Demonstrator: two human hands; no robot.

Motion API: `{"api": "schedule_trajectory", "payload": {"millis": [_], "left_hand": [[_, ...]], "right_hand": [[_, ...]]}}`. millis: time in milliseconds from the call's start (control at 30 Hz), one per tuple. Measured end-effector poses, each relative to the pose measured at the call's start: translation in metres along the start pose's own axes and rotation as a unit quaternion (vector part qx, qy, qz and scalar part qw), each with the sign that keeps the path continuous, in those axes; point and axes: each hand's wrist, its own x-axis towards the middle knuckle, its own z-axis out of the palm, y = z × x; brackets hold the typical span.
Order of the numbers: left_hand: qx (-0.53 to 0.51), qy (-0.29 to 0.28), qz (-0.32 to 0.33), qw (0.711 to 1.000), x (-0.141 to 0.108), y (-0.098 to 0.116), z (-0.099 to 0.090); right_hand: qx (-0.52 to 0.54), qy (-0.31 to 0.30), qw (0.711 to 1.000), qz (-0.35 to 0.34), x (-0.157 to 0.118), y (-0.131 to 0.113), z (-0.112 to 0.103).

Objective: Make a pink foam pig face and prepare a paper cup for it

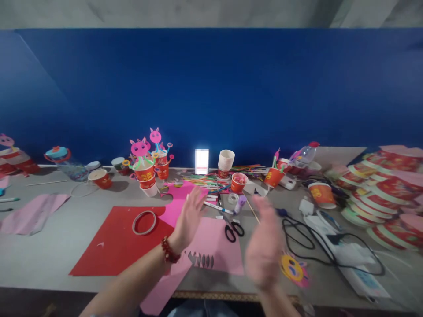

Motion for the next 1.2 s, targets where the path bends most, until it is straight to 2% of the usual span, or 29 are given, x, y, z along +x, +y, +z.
{"api": "schedule_trajectory", "payload": {"millis": [33, 100, 133, 200, 267, 300, 367, 400, 467, 533, 600, 667, 733, 833, 900, 967, 1067, 1200], "left_hand": [[-0.013, 0.014, -0.016, 1.0, -0.002, 0.008, 0.01], [0.0, -0.009, -0.023, 1.0, -0.008, 0.026, 0.021], [0.002, -0.036, -0.022, 0.999, -0.012, 0.035, 0.019], [-0.017, -0.1, -0.007, 0.995, -0.018, 0.052, -0.002], [-0.02, -0.134, 0.039, 0.99, -0.017, 0.062, -0.038], [0.011, -0.143, 0.064, 0.988, -0.016, 0.063, -0.057], [0.159, -0.144, 0.103, 0.971, -0.012, 0.053, -0.09], [0.28, -0.151, 0.092, 0.944, -0.011, 0.043, -0.101], [0.481, -0.161, 0.107, 0.855, -0.012, 0.014, -0.115], [0.582, -0.2, 0.115, 0.78, -0.015, -0.018, -0.122], [0.615, -0.227, 0.118, 0.746, -0.017, -0.044, -0.126], [0.617, -0.246, 0.118, 0.738, -0.016, -0.06, -0.13], [0.621, -0.26, 0.121, 0.729, -0.014, -0.067, -0.134], [0.64, -0.279, 0.139, 0.702, -0.009, -0.069, -0.137], [0.634, -0.291, 0.159, 0.698, -0.007, -0.067, -0.137], [0.612, -0.284, 0.173, 0.717, -0.006, -0.065, -0.137], [0.591, -0.244, 0.173, 0.749, -0.005, -0.06, -0.14], [0.599, -0.173, 0.171, 0.763, -0.002, -0.053, -0.151]], "right_hand": [[-0.034, -0.085, 0.994, -0.058, -0.011, 0.006, 0.01], [-0.075, -0.198, 0.963, -0.165, -0.025, 0.022, 0.025], [-0.121, -0.237, 0.949, -0.171, -0.027, 0.031, 0.026], [-0.215, -0.232, 0.944, -0.09, -0.022, 0.047, 0.016], [-0.232, -0.187, 0.955, -0.006, -0.012, 0.056, -0.003], [-0.225, -0.164, 0.96, 0.024, -0.008, 0.058, -0.012], [-0.207, -0.155, 0.964, 0.06, -0.009, 0.059, -0.026], [-0.201, -0.176, 0.961, 0.068, -0.013, 0.058, -0.029], [-0.198, -0.238, 0.947, 0.08, -0.027, 0.059, -0.031], [-0.213, -0.284, 0.931, 0.089, -0.045, 0.062, -0.031], [-0.252, -0.298, 0.915, 0.099, -0.06, 0.067, -0.032], [-0.291, -0.314, 0.897, 0.105, -0.071, 0.072, -0.036], [-0.317, -0.341, 0.879, 0.109, -0.076, 0.074, -0.041], [-0.331, -0.37, 0.861, 0.113, -0.077, 0.076, -0.048], [-0.334, -0.376, 0.857, 0.114, -0.076, 0.079, -0.05], [-0.339, -0.375, 0.855, 0.112, -0.074, 0.083, -0.051], [-0.353, -0.37, 0.853, 0.105, -0.07, 0.09, -0.05], [-0.366, -0.372, 0.847, 0.104, -0.063, 0.095, -0.049]]}}
